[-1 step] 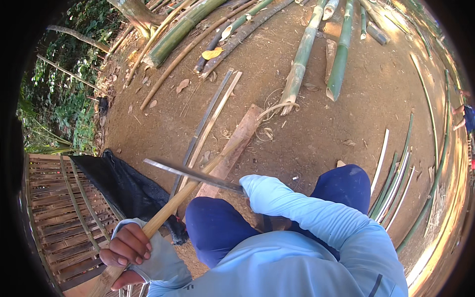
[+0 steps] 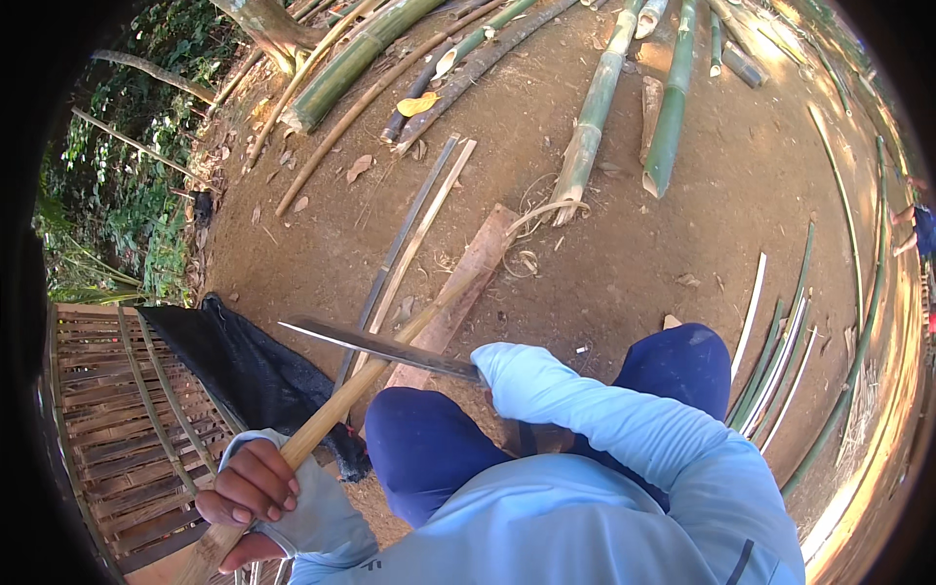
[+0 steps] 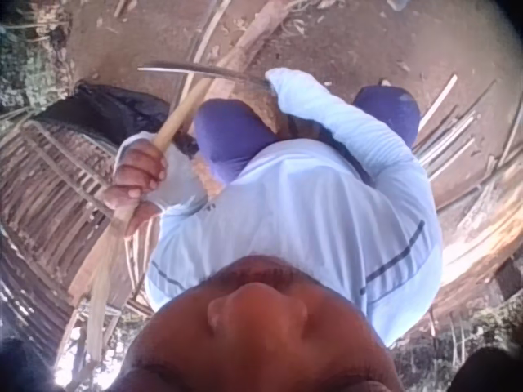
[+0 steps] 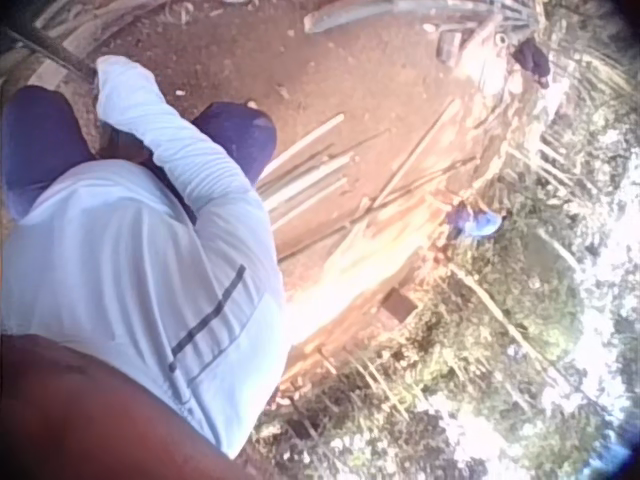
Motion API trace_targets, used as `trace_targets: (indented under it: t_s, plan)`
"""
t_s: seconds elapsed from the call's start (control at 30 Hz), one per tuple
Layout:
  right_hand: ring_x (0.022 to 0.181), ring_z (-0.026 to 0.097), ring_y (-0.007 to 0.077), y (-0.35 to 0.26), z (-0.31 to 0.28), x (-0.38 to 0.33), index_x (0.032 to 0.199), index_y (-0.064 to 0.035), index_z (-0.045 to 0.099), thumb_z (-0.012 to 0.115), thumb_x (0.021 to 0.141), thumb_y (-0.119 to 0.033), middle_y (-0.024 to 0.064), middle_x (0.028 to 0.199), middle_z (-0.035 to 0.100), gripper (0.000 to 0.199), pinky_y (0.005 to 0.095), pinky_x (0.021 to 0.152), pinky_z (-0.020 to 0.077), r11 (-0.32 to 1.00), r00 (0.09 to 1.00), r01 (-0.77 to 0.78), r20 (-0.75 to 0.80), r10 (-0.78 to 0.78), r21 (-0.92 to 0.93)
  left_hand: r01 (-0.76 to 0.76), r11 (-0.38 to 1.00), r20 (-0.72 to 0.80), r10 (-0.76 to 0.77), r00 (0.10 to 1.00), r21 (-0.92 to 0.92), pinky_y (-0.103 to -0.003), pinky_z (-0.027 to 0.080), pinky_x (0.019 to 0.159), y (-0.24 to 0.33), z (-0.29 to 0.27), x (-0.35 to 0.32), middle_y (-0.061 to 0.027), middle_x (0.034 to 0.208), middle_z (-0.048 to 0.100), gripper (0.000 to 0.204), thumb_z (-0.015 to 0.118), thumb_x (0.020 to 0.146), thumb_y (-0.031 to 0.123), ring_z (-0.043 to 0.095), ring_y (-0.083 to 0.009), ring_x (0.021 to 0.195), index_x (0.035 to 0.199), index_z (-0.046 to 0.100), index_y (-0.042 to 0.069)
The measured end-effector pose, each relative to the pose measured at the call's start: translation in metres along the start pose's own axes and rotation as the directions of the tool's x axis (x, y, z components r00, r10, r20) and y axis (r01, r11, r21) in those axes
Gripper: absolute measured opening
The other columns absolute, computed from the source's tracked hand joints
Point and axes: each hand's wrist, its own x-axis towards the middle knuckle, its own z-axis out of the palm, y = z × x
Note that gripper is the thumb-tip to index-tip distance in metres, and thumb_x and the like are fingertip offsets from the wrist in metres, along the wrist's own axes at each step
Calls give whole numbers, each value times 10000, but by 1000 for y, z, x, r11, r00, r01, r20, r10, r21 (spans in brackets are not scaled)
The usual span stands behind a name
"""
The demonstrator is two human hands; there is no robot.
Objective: The person kneels on the ground and uses a hand saw to cut a thin bamboo strip. They hold the strip with one hand and saw with the other, working over a larger wooden plank used as a support. The person continues sawing through the bamboo strip until it is severed.
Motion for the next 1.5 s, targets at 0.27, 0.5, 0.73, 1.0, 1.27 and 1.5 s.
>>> trace_targets:
  t_s: [0.27, 0.5, 0.73, 1.0, 1.27, 1.5]
  plan:
    - [868, 651, 398, 17, 5, 14, 972, -42, 607, 700, 749, -152, 221, 907, 661, 265, 444, 729, 527, 999, 999, -21, 36, 22, -29, 0, 997, 190, 15, 982, -77, -279, 507, 465, -3, -13, 7, -64, 665, 544, 398, 626, 906, 412, 578, -154, 511, 899, 419, 72]
    - [839, 660, 367, 64, 26, 60, 990, -54, 610, 699, 781, -168, 207, 890, 661, 254, 444, 686, 524, 937, 902, -338, 255, 348, -86, -13, 991, 267, 48, 962, -131, -283, 523, 512, -9, -16, 12, -61, 674, 546, 366, 643, 902, 362, 588, -154, 532, 903, 424, 69]
    - [892, 650, 365, 41, 22, 36, 975, -20, 627, 704, 758, -188, 182, 1007, 667, 285, 423, 786, 520, 991, 991, -132, 17, 133, -31, 20, 999, 88, -16, 996, -46, -285, 519, 516, -2, -8, 2, -50, 687, 548, 299, 641, 910, 283, 589, -172, 542, 921, 425, 76]
    - [842, 648, 407, 76, 54, 58, 979, -11, 603, 707, 717, -205, 224, 893, 662, 342, 454, 698, 522, 985, 986, -168, 1, 169, 44, 41, 992, 321, 1, 947, -123, -294, 523, 542, -5, -37, 12, -66, 700, 538, 340, 657, 898, 307, 591, -179, 582, 950, 424, 65]
    - [885, 640, 406, 23, 11, 37, 966, -45, 620, 640, 753, -113, 223, 929, 659, 225, 462, 750, 511, 1000, 996, -25, 90, 26, -11, -9, 999, 16, 10, 1000, -41, -279, 480, 485, 5, -33, -1, -50, 619, 492, 388, 579, 925, 420, 532, -160, 497, 880, 428, 66]
    - [840, 659, 375, 78, 49, 69, 922, -57, 614, 664, 767, -151, 200, 858, 669, 188, 464, 697, 517, 975, 973, -220, 62, 220, -3, -13, 999, -231, 24, 973, 50, -205, 392, 447, -3, 0, 2, 22, 596, 415, 480, 565, 889, 555, 417, -84, 448, 865, 455, 89]
